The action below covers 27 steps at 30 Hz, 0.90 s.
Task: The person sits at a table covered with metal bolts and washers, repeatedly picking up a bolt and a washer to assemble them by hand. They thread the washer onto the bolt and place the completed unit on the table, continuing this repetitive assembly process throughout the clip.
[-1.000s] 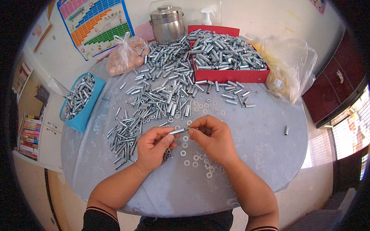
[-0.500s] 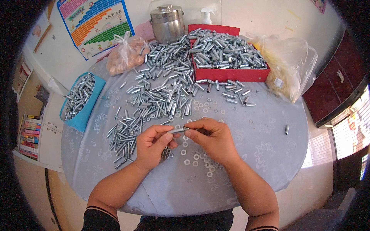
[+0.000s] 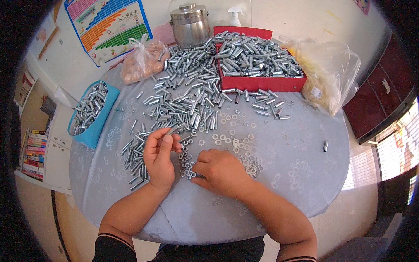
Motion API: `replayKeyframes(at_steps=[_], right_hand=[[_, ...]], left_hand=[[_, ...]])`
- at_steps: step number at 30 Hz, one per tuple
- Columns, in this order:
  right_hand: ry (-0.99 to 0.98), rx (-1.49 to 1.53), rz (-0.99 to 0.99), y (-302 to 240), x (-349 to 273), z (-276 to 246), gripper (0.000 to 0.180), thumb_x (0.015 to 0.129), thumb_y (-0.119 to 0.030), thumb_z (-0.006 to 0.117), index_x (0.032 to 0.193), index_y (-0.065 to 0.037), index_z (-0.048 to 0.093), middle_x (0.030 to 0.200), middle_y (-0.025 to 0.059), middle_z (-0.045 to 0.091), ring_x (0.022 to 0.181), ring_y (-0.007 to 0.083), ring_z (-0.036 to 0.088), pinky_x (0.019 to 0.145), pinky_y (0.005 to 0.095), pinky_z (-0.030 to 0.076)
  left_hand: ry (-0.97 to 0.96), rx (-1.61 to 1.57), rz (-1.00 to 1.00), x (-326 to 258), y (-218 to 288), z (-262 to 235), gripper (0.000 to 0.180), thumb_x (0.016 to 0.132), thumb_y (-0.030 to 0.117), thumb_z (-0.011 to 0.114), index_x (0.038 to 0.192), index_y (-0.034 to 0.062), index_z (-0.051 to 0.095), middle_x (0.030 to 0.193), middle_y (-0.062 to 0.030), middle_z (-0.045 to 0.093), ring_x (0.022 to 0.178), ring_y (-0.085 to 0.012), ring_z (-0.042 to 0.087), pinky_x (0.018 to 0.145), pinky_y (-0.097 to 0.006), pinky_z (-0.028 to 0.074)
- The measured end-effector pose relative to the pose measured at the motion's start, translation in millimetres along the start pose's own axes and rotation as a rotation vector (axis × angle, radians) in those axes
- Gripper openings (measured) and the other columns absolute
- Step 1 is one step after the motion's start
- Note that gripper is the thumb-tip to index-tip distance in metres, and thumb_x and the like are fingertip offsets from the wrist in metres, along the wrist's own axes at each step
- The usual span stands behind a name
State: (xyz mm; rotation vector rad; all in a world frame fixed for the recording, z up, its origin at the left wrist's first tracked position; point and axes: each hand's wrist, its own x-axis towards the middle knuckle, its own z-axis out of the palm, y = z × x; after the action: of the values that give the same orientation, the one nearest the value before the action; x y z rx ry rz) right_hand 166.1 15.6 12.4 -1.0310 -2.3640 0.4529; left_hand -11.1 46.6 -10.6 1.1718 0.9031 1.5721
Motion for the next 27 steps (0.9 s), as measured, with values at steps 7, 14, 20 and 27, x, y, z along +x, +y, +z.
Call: replayKeyframes(at_steps=[7, 14, 20, 27], right_hand=[[-0.025, -0.026, 0.106, -5.2, 0.4, 6.7, 0.021, 0.075, -0.025, 0.072, 0.082, -0.007, 0.063, 0.086, 0.0085, 0.057, 0.086, 0.0286, 0.061, 0.076, 0.041, 0.05], [0.332, 0.35, 0.409, 9.8, -1.4, -7.8, 0.017, 0.081, -0.01, 0.071, 0.097, -0.006, 0.068, 0.087, 0.008, 0.065, 0.077, 0.022, 0.063, 0.07, 0.0322, 0.051], [0.463, 0.751, 0.545, 18.1, -4.4, -11.4, 0.02, 0.085, -0.005, 0.07, 0.104, -0.003, 0.067, 0.087, 0.0015, 0.065, 0.077, 0.0083, 0.059, 0.07, 0.0239, 0.048], [0.43, 0.736, 0.552, 17.3, -4.7, -14.0, 0.019, 0.085, -0.005, 0.07, 0.104, -0.003, 0.066, 0.09, 0.0014, 0.064, 0.077, 0.0081, 0.058, 0.07, 0.0234, 0.048]], left_hand=[[-0.033, -0.022, -0.021, -0.5, -3.0, 0.7, 0.019, 0.096, 0.011, 0.055, 0.113, 0.002, 0.057, 0.091, -0.0073, 0.065, 0.073, -0.0102, 0.058, 0.067, -0.025, 0.049], [-0.184, -0.024, -0.105, -5.8, -4.2, -0.8, 0.02, 0.096, 0.01, 0.056, 0.113, 0.0017, 0.058, 0.092, -0.0066, 0.066, 0.075, -0.0091, 0.058, 0.068, -0.023, 0.049], [-0.303, -0.028, -0.148, -9.3, -0.7, 0.7, 0.021, 0.097, 0.009, 0.055, 0.116, 0.0001, 0.057, 0.095, -0.0066, 0.065, 0.078, -0.0075, 0.058, 0.072, -0.021, 0.05], [-0.331, -0.016, -0.163, -9.1, 2.8, 0.2, 0.022, 0.096, 0.006, 0.055, 0.116, -0.001, 0.057, 0.097, -0.0073, 0.066, 0.084, -0.0087, 0.061, 0.076, -0.022, 0.052]])
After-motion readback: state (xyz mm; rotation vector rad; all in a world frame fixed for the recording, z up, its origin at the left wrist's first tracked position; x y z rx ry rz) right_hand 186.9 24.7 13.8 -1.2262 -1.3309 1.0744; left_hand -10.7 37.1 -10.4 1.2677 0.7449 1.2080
